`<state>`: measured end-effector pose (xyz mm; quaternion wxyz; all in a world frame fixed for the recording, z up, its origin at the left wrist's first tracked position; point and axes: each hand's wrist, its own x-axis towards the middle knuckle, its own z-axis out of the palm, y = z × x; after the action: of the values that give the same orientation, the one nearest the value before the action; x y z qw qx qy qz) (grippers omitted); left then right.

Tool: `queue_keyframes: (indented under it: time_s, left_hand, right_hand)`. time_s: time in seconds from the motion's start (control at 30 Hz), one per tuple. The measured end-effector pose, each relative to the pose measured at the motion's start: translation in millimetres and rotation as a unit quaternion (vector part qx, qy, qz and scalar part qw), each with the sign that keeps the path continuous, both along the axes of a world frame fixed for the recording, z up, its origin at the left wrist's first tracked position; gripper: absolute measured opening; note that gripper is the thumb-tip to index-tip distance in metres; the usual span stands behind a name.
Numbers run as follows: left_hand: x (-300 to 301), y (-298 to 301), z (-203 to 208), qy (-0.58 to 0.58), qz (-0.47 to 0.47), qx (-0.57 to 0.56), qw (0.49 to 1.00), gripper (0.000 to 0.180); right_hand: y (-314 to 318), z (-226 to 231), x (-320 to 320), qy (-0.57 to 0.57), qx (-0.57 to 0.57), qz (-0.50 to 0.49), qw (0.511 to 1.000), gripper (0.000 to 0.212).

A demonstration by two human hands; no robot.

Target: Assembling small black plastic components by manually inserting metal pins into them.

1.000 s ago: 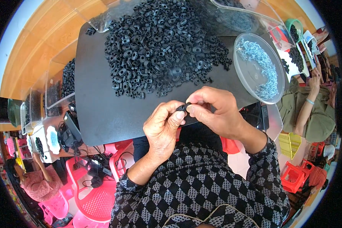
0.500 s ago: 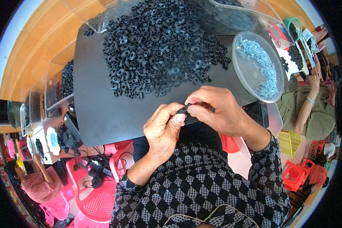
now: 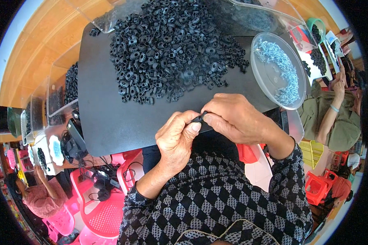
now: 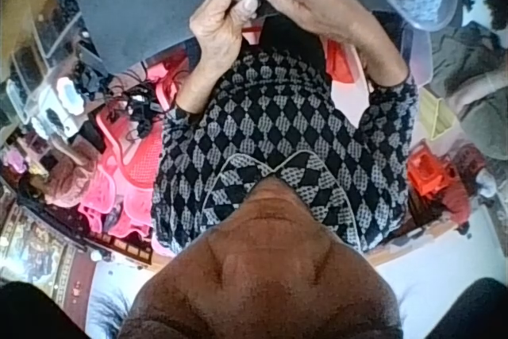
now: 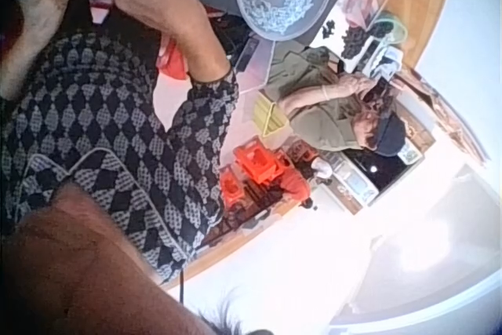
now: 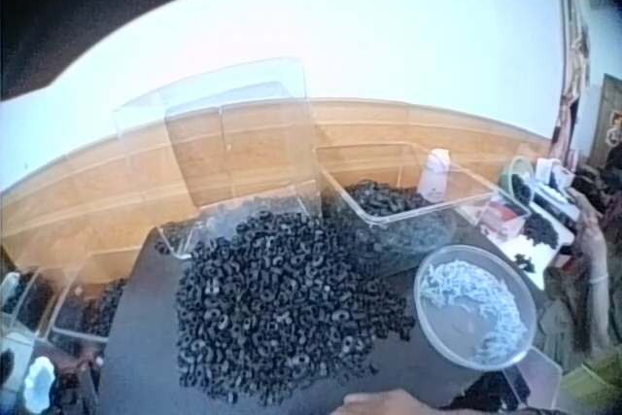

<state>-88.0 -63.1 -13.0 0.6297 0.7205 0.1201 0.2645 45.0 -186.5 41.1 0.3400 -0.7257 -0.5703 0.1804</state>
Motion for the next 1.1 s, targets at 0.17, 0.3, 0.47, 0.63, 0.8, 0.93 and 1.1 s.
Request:
queue_keyframes:
  time_s: [0.17, 0.3, 0.47, 0.63, 0.8, 0.93, 1.1]
  left_hand:
    - [-0.5, 2.7, 2.7, 0.001, -0.016, 0.014, 1.0, 0.015]
    - [-0.7, 2.8, 2.3, 0.005, -0.016, 0.062, 0.998, 0.015]
    - [-0.6, 2.5, 3.4, 0.007, -0.023, 0.064, 0.998, 0.014]
    - [-1.0, 2.4, 2.1, 0.001, -0.019, 0.063, 0.998, 0.013]
    - [0.6, 2.9, -4.5, -0.022, 0.004, 0.108, 0.994, 0.011]
    - [-0.4, 2.5, -5.0, -0.02, 0.021, 0.114, 0.993, 0.011]
    - [-1.2, 4.4, -5.2, -0.039, 0.019, 0.117, 0.992, 0.011]
  right_hand:
    - [1.5, -2.7, -1.3, -0.035, 0.0, 0.0, 0.999, 0.015]
    - [0.4, -2.1, -0.8, -0.107, -0.024, 0.05, 0.993, 0.015]
    - [-0.5, 1.4, -1.2, -0.115, -0.046, 0.07, 0.99, 0.016]
    - [0.0, -6.1, -8.5, -0.132, -0.059, 0.052, 0.988, 0.017]
    - [-0.8, -19.1, -13.7, -0.159, -0.019, 0.035, 0.986, 0.018]
    - [0.4, -30.5, -19.5, -0.162, 0.043, 0.005, 0.986, 0.019]
    - [-0.6, -32.3, -23.6, -0.15, 0.073, -0.005, 0.986, 0.021]
